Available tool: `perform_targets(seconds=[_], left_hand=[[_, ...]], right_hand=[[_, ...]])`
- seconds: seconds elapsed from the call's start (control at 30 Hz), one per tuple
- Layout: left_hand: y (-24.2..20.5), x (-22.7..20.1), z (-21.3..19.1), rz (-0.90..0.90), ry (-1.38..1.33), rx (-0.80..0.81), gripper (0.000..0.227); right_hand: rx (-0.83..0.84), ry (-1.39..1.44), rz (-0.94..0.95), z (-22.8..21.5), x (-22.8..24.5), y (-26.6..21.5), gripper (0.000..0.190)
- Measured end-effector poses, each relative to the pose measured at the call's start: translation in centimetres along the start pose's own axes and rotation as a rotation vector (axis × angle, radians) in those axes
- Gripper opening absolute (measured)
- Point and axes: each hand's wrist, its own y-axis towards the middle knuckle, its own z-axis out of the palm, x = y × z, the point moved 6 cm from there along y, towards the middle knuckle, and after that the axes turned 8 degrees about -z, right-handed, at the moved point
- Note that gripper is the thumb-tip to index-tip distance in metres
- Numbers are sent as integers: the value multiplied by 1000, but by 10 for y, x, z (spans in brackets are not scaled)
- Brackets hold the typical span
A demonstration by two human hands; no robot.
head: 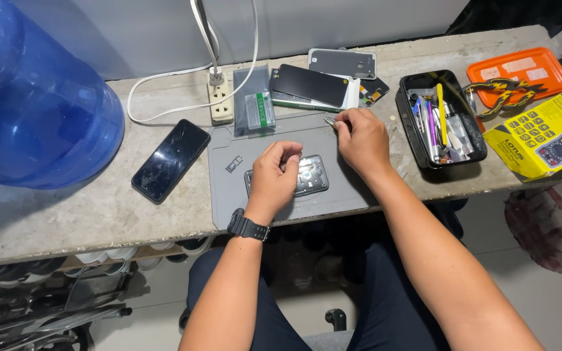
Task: A person is disassembling a smartphone at a workbench, using a precision screwdriver to remove internal screws and components.
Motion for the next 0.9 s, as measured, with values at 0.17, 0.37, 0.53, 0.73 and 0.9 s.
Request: perform_targets(seconds=[0.17,0.37,0.53,0.73,0.9], left_hand=[[1,1,1,-6,2,8,21],[1,2,0,3,8,9,21],[0,1,3,15,36,14,21],[-6,-13,-4,59,95,-9,24],[-27,-57,-11,93,691,268,67]], right_hand=[[-20,29,-10,-8,2,-1,7],[-35,-101,-16,-33,-21,-19,7],[-19,-175,-15,-45,-22,-24,8],[92,-197,-90,-31,15,-25,15],[142,-192,-70,-23,18,-28,13]])
